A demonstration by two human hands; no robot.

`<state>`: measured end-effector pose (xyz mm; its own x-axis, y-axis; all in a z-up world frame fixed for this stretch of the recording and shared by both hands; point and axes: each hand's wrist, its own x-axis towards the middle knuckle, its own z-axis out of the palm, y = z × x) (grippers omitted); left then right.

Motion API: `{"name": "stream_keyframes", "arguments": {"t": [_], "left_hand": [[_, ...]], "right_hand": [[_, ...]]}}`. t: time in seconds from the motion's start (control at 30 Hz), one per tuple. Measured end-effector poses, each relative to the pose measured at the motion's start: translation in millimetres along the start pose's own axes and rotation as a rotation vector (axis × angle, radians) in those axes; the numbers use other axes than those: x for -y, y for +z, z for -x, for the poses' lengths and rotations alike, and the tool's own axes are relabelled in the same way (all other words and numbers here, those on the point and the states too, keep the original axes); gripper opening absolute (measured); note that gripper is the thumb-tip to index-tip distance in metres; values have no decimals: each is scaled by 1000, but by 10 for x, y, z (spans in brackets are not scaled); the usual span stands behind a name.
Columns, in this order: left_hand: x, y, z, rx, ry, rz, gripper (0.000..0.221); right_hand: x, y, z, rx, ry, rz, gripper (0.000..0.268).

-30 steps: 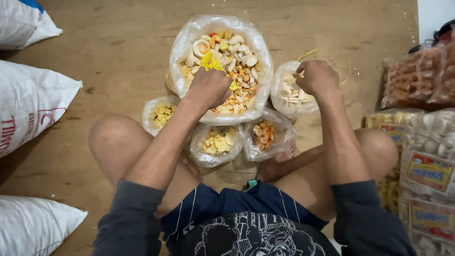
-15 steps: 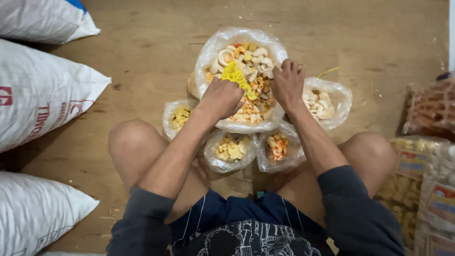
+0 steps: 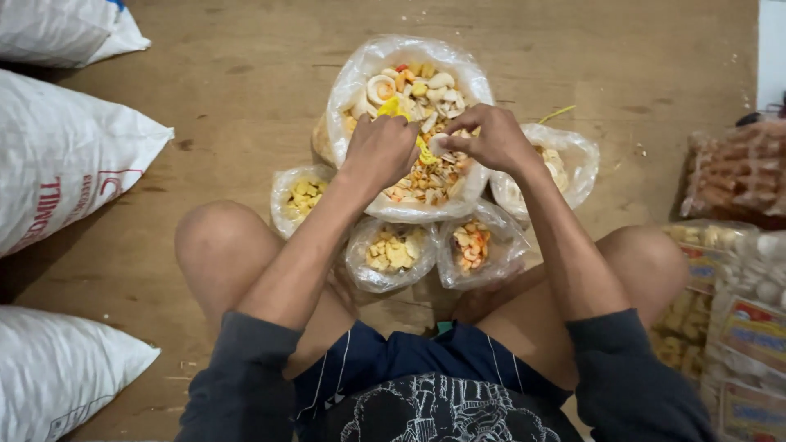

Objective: Sorting different types of crackers and snacks from a large central bag into smaller individual bags by hand.

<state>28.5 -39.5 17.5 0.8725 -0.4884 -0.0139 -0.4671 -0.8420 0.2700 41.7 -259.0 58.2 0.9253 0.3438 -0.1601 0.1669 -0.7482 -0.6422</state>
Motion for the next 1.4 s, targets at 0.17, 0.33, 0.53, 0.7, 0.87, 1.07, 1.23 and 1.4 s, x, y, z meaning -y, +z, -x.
{"name": "stream_keyframes", "arguments": {"t": [0.17,0.33,0.53,0.7,0.87,1.07,1.23,1.4], "left_hand": [[-237,-161,-84,70,62,166,18],[36,234,-222,95,30,202,21],[550,405,-274,71,-233,-18,18],[624,597,-314,174,-365,-76,26],[228,250,-196,130,-339,-253,24],[27,292,-87,249,-260,-248,24],[-106,195,-27,336,-223,-325,24],[-23,456,-21,379,-212,-364,25]], "right_hand": [[-124,-107,171,-22,-19,-153,23],[-267,-367,474,-24,12,-68,23],[-983,-591,612,122,369,377,27],[-1148,-515,658,161,539,452,44],[-918,-465,641,262,497,427,47],[-817,-390,616,342,431,479,47],[-594,-254,617,325,342,527,43],[-522,-17,557,259,133,549,33]]}}
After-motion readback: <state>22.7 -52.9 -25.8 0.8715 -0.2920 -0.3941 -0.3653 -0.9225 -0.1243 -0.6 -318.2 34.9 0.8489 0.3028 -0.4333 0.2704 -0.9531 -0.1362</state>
